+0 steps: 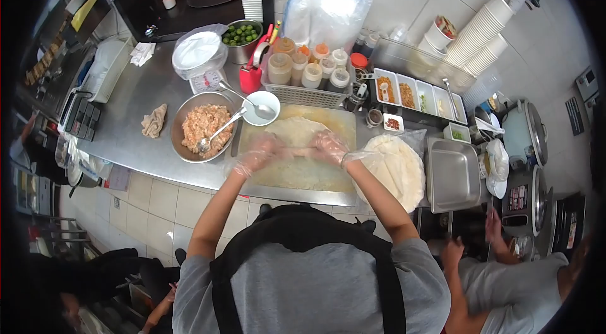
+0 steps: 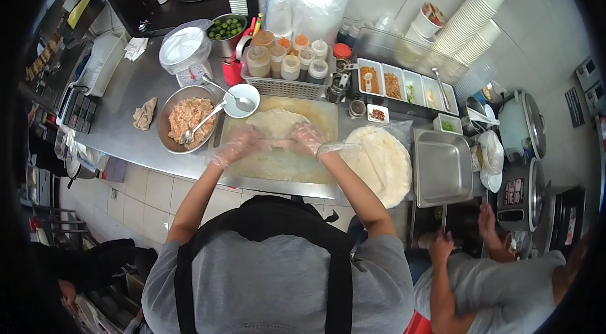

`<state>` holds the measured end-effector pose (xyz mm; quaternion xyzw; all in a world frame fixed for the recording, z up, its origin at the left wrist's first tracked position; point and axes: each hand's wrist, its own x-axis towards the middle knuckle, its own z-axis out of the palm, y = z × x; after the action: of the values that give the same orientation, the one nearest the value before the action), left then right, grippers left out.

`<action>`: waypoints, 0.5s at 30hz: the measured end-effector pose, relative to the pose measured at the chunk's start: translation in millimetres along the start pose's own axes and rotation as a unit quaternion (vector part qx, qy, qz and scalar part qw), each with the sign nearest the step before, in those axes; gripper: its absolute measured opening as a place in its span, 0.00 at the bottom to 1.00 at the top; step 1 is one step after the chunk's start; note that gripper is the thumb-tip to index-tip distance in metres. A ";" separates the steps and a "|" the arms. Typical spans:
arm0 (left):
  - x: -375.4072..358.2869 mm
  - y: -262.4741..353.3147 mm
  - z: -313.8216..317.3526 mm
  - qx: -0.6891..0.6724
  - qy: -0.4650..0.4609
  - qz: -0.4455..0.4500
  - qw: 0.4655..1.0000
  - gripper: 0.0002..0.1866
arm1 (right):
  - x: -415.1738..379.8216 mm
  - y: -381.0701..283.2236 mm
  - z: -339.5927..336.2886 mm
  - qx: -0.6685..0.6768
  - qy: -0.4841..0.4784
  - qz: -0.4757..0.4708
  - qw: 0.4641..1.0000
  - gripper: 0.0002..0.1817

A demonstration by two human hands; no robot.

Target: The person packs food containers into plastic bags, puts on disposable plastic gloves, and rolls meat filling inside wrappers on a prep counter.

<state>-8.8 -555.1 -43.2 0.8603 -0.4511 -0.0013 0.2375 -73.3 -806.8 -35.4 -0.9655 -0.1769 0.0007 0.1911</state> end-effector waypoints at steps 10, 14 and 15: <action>-7.9 2.0 44.7 0.024 0.012 -0.045 0.999 0.22 | 68.0 -54.8 -15.8 0.241 0.152 -0.048 0.957 0.29; -2.3 17.4 47.2 0.046 0.025 -0.039 0.998 0.23 | 107.1 -70.6 6.6 0.018 0.117 -0.060 0.991 0.24; 0.6 17.5 50.8 0.044 0.018 -0.047 0.998 0.23 | 115.7 -62.9 22.3 -0.012 0.129 -0.089 0.988 0.23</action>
<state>-33.0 -584.6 -81.1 0.8900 -0.4055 0.0227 0.2070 12.2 -704.7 -25.2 -0.9401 -0.2360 -0.1431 0.2003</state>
